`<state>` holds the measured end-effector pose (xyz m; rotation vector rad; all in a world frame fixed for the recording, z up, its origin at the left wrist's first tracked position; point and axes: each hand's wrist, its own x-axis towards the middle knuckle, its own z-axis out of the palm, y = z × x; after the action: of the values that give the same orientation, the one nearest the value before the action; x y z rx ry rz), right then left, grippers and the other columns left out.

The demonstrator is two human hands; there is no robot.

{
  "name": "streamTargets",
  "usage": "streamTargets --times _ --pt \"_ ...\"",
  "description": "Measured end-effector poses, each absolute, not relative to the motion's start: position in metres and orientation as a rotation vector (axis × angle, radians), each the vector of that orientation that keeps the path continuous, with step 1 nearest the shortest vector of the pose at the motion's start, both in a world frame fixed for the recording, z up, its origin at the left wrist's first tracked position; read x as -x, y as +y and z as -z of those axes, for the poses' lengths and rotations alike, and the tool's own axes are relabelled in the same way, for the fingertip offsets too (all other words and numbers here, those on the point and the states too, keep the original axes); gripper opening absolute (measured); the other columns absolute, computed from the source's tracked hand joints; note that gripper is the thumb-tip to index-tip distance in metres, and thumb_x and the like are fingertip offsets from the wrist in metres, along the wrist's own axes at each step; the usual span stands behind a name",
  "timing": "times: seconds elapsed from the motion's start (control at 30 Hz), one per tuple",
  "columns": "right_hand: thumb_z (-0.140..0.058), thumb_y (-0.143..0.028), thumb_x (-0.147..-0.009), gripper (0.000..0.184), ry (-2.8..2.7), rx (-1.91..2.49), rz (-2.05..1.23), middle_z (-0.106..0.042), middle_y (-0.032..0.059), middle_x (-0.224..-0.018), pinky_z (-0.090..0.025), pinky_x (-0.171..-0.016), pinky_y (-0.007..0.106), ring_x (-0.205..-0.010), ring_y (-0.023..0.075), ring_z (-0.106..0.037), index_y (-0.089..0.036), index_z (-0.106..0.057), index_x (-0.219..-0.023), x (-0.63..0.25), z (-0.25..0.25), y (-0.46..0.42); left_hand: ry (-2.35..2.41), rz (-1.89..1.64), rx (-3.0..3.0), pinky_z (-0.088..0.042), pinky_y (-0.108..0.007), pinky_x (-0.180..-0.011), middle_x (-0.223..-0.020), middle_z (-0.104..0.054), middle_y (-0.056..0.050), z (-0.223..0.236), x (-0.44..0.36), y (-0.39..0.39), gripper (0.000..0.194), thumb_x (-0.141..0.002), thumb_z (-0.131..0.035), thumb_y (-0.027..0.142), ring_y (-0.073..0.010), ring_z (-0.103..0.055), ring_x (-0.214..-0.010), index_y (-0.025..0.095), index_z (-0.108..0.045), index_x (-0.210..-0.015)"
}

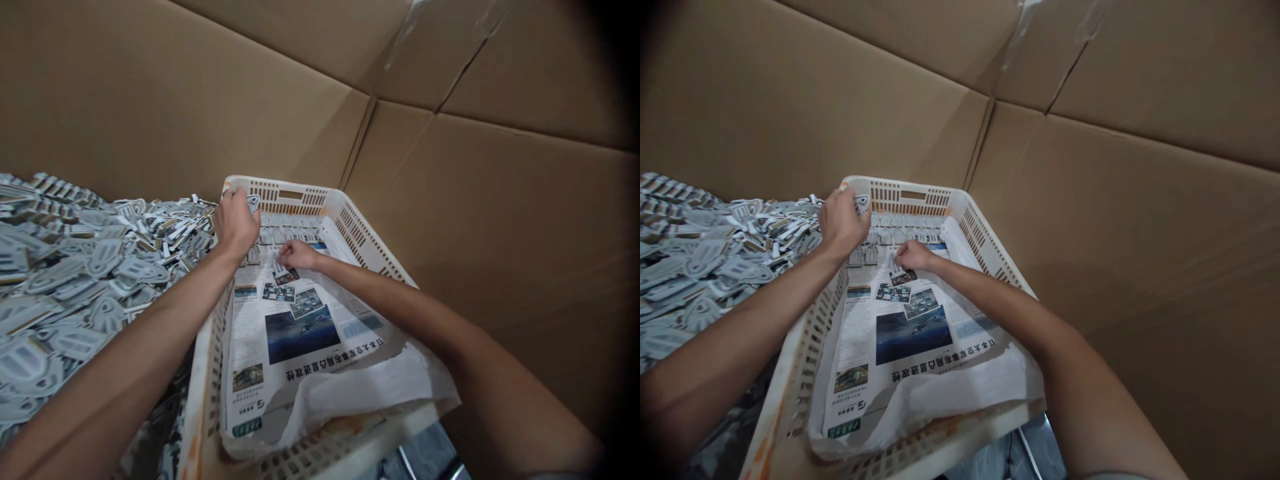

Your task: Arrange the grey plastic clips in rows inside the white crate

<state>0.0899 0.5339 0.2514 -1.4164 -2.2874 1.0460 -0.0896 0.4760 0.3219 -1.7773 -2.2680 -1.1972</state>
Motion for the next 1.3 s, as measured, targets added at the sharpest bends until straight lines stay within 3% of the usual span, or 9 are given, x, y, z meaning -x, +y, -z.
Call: streamTargets --times 0.13,0.37,0.8,1.03,1.3 --pt "-0.095 -0.032 -0.061 0.063 -2.576 1.218 -0.769 -0.064 0.0040 -0.102 -0.044 -0.071 0.025 -0.083 0.0169 -0.057 -0.015 -0.061 -0.112 -0.095 -0.239 0.529 -2.251 1.268 1.768 -0.048 -0.056 -0.101 -0.129 -0.062 -0.023 -0.322 0.089 0.476 0.038 -0.087 -0.054 0.034 -0.0410 -0.059 -0.120 0.020 -0.064 -0.121" --pt "-0.083 -0.016 -0.075 0.030 -2.696 1.101 -0.653 -0.063 0.0018 -0.091 -0.040 -0.074 0.025 -0.079 0.0147 -0.054 -0.013 -0.066 -0.099 -0.091 -0.246 0.531 -2.247 1.276 1.761 -0.047 -0.056 -0.105 -0.128 -0.063 -0.022 -0.325 0.087 0.475 0.037 -0.088 -0.053 0.033 -0.0407 -0.059 -0.123 0.020 -0.063 -0.121" --pt "-0.084 -0.023 -0.075 0.033 -2.590 1.175 -0.564 -0.061 -0.0019 -0.082 -0.038 -0.071 0.025 -0.072 0.0137 -0.050 -0.014 -0.064 -0.099 -0.071 -0.237 0.539 -2.257 1.293 1.784 -0.047 -0.055 -0.106 -0.129 -0.062 -0.021 -0.326 0.086 0.473 0.035 -0.088 -0.054 0.028 -0.0397 -0.058 -0.123 0.020 -0.063 -0.121" --pt "-0.084 -0.023 -0.074 0.035 -2.622 1.125 -0.575 -0.063 0.0009 -0.089 -0.040 -0.072 0.025 -0.074 0.0144 -0.052 -0.013 -0.065 -0.101 -0.069 -0.235 0.544 -2.258 1.284 1.797 -0.047 -0.052 -0.105 -0.127 -0.062 -0.020 -0.329 0.084 0.470 0.036 -0.088 -0.054 0.027 -0.0385 -0.058 -0.122 0.019 -0.064 -0.122" --pt "-0.079 -0.021 -0.076 0.026 -2.679 1.031 -0.551 -0.062 0.0011 -0.087 -0.040 -0.072 0.025 -0.074 0.0143 -0.051 -0.013 -0.066 -0.097 -0.070 -0.240 0.540 -2.245 1.293 1.788 -0.047 -0.053 -0.104 -0.127 -0.062 -0.019 -0.325 0.087 0.473 0.035 -0.088 -0.054 0.029 -0.0385 -0.058 -0.121 0.022 -0.064 -0.121"
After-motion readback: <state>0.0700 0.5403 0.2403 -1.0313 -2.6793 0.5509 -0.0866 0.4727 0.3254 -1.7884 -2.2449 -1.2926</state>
